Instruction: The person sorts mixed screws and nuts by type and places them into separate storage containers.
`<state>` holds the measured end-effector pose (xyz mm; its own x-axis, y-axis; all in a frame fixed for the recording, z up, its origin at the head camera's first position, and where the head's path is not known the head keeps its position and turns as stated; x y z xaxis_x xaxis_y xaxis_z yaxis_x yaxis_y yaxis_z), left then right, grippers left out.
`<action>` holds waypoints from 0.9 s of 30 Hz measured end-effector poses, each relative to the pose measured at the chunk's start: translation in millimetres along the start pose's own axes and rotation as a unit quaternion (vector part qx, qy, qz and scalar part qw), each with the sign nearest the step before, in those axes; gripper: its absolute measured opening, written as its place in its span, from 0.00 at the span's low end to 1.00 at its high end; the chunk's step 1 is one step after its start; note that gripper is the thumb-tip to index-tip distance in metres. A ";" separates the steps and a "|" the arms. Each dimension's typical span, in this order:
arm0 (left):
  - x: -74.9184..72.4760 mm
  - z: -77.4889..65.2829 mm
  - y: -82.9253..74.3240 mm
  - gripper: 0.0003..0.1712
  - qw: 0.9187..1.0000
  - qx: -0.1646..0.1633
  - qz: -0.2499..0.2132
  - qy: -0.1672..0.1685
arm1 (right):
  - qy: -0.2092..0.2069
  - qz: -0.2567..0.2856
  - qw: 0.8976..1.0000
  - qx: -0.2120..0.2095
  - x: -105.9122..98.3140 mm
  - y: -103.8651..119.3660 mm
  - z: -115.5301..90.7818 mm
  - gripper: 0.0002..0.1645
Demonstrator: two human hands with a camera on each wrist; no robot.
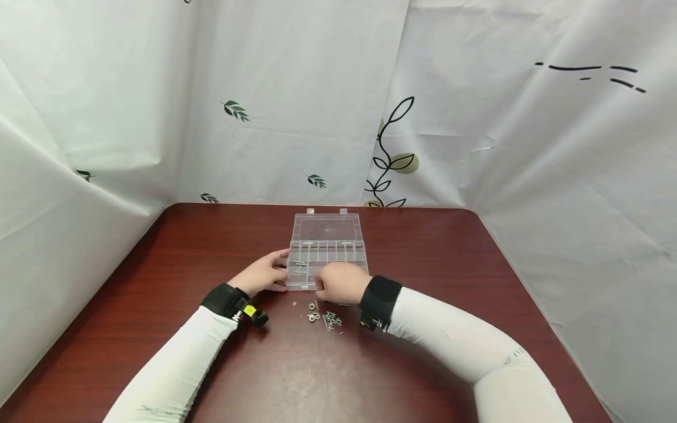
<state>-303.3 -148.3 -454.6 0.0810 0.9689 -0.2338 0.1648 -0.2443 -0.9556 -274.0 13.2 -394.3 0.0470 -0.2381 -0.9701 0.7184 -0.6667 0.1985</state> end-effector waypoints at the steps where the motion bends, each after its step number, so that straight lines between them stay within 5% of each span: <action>1: 0.1 -0.2 0.0 0.45 1.000 0.000 0.000 0.000 | 0.003 0.003 1.000 -0.002 1.9 2.2 -3.9 0.12; 10: -1.6 0.3 1.4 0.45 1.000 0.003 0.005 0.007 | 0.030 0.010 0.999 -0.016 20.1 13.9 -27.3 0.17; 27: 0.4 -1.0 -0.5 0.45 1.000 0.000 0.001 0.005 | 0.020 0.006 0.999 -0.026 30.5 15.0 -33.5 0.19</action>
<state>-302.3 -147.9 -454.0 0.0920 0.9677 -0.2347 0.1651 -0.2473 -0.9548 -238.5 19.6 -425.5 0.0829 -0.2170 -0.9726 0.7524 -0.6263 0.2039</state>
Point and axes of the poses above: each hand's wrist, its own z-axis towards the middle knuckle, its own x-axis out of the palm, y = z × x, the point moved 7 cm from there along z, towards the middle knuckle, and after that the axes turned 13 degrees about -y, right-handed, at the moved point
